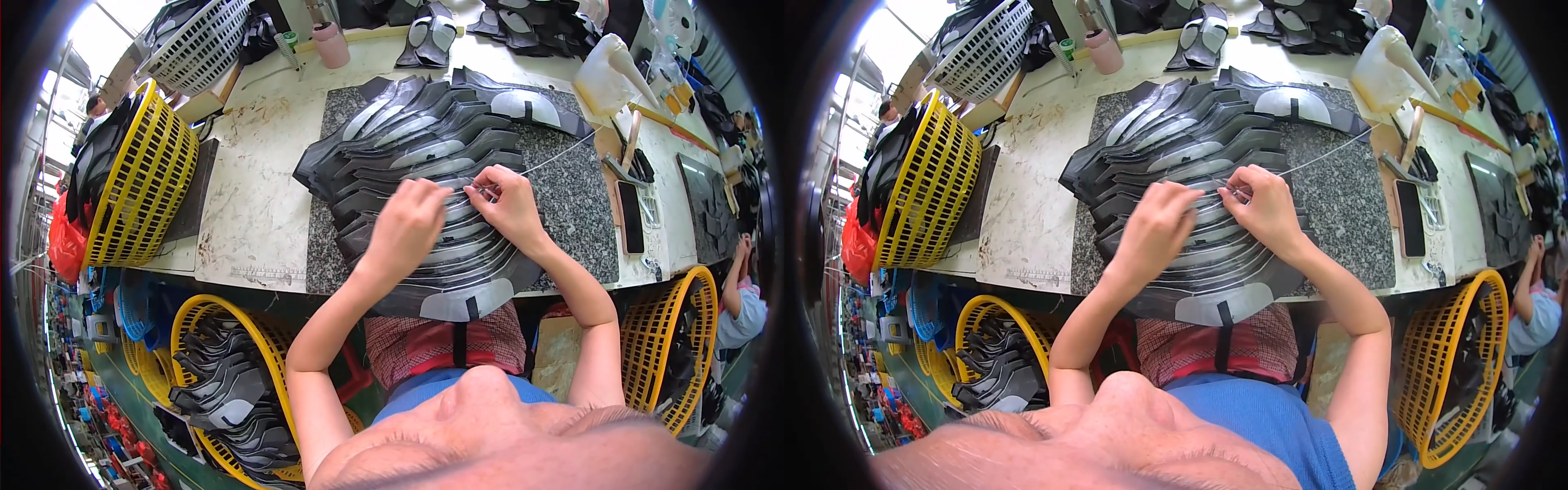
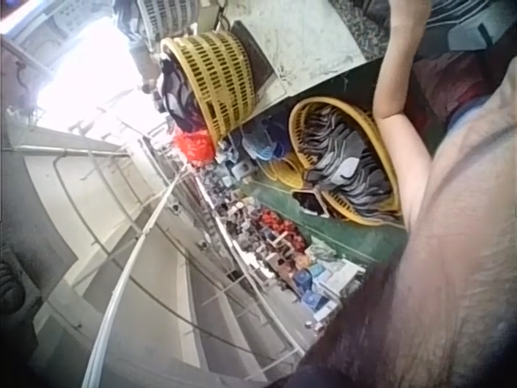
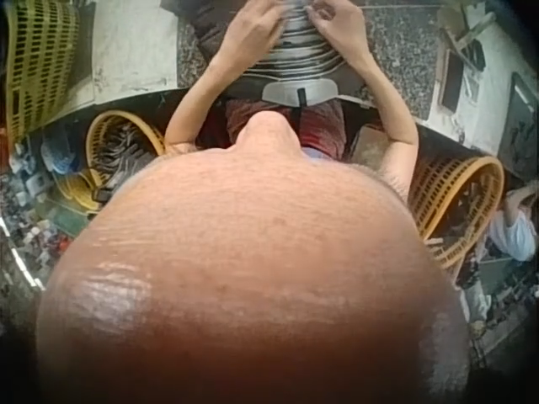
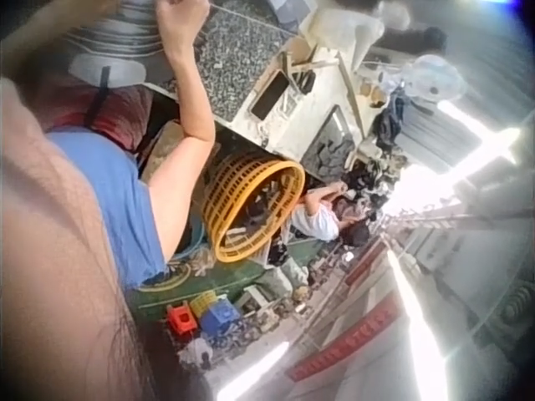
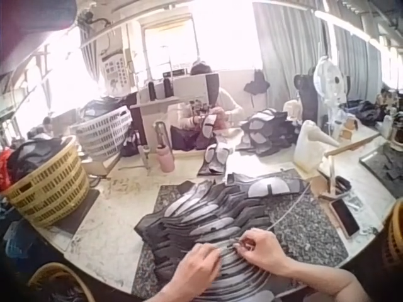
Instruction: Applying adhesive or primer to shoe upper components using a brush and placing them in baskets.
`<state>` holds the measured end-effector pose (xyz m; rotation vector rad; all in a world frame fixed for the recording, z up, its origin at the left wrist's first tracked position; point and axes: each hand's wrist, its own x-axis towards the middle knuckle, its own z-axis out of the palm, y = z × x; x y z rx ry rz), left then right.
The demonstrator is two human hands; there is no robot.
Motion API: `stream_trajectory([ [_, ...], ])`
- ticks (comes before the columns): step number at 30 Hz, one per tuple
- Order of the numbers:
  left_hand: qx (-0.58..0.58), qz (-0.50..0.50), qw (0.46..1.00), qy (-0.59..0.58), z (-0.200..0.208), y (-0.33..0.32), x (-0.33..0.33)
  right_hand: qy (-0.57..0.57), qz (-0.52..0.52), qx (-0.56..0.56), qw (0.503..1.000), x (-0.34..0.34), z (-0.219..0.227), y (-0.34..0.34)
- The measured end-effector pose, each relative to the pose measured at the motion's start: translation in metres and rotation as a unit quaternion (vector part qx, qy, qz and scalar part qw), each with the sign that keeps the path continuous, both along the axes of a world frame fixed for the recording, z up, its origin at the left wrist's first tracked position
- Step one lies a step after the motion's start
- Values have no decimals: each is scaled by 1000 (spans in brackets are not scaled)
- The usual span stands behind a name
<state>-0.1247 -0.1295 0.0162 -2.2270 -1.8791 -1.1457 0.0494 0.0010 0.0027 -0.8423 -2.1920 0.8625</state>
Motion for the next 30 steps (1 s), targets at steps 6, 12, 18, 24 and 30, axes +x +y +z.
stream_trajectory([
  [6,-22,14,991,130,-7,3,11,-37,-21,23,999,10,5,12],
  [12,-40,17,985,165,-2,8,15,-16,-19,14,1000,27,-5,30],
  [18,-92,26,979,179,0,19,20,-34,-17,71,997,18,-12,37],
  [24,-129,35,972,193,4,25,24,-13,-34,153,987,21,-4,37],
  [30,-145,32,971,190,6,27,25,-144,-51,-19,988,49,5,42],
])
